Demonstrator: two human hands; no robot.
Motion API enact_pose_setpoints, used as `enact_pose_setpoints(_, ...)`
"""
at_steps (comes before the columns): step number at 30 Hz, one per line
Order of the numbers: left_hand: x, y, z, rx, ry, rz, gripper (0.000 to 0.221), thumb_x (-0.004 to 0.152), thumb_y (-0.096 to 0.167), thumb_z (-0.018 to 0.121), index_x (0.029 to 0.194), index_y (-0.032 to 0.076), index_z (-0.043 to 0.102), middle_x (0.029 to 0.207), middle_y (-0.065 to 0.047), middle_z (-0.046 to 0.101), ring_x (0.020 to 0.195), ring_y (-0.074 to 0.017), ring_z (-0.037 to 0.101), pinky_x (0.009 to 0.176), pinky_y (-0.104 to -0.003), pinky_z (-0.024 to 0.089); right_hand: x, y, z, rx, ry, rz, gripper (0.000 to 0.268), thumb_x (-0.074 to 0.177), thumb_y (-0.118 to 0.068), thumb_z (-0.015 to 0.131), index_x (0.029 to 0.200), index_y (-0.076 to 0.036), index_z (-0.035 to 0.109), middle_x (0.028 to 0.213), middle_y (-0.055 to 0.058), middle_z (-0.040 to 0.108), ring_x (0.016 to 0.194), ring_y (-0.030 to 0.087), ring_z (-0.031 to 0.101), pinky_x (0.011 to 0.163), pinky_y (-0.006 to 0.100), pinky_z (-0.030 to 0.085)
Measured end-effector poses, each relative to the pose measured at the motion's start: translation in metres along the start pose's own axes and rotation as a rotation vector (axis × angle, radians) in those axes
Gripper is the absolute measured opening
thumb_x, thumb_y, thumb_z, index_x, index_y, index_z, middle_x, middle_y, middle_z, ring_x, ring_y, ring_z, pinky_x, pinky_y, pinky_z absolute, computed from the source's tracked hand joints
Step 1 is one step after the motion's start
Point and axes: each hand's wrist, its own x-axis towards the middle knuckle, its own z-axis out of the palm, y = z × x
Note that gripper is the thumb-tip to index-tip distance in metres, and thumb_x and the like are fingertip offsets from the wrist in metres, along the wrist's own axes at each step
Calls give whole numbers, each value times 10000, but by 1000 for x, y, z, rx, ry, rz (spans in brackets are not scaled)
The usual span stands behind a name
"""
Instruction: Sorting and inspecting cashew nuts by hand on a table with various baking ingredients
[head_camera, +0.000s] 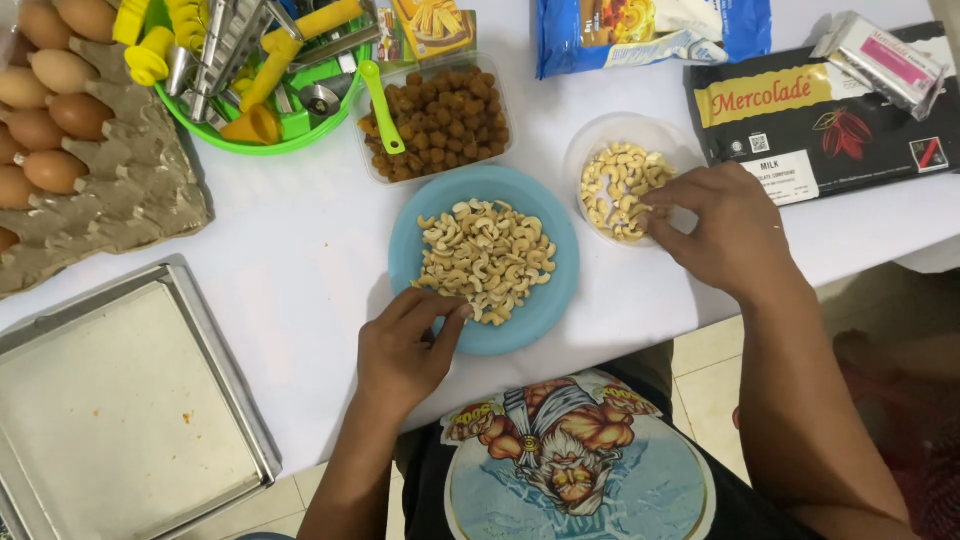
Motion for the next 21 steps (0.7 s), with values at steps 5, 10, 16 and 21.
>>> enact_pose_setpoints(5,3,-8,15,108,63,64,91,992,240,732,1024,189,800,970,47,756,677,-114,683,522,-301,525,4,8,10,-33,-156,144,240,902,-293,782,1120,-203,828,1030,50,758,960,344,640,895,446,497)
enact_pose_setpoints(10,17,4,21,107,57,106,72,991,191,715,1021,178,779,1039,63,778,882,-107,761,550,-297,556,11,4,15,-69,-135,121,153,887,-266,776,1012,-203,839,877,6,759,773,259,673,805,387,489)
enact_pose_setpoints(16,30,7,26,130,27,119,99,947,208,743,1032,227,789,902,30,766,653,-238,734,515,-362,594,12,2,22,-255,-223,264,131,861,-393,783,949,-297,798,871,-11,762,911,273,718,850,377,509)
enact_pose_setpoints(21,30,16,26,40,-4,82,89,959,174,739,1016,198,803,924,22,786,642,-231,733,505,-339,598,17,-14,12,-222,-207,222,134,885,-359,783,994,-288,815,858,-16,752,917,237,706,833,349,475)
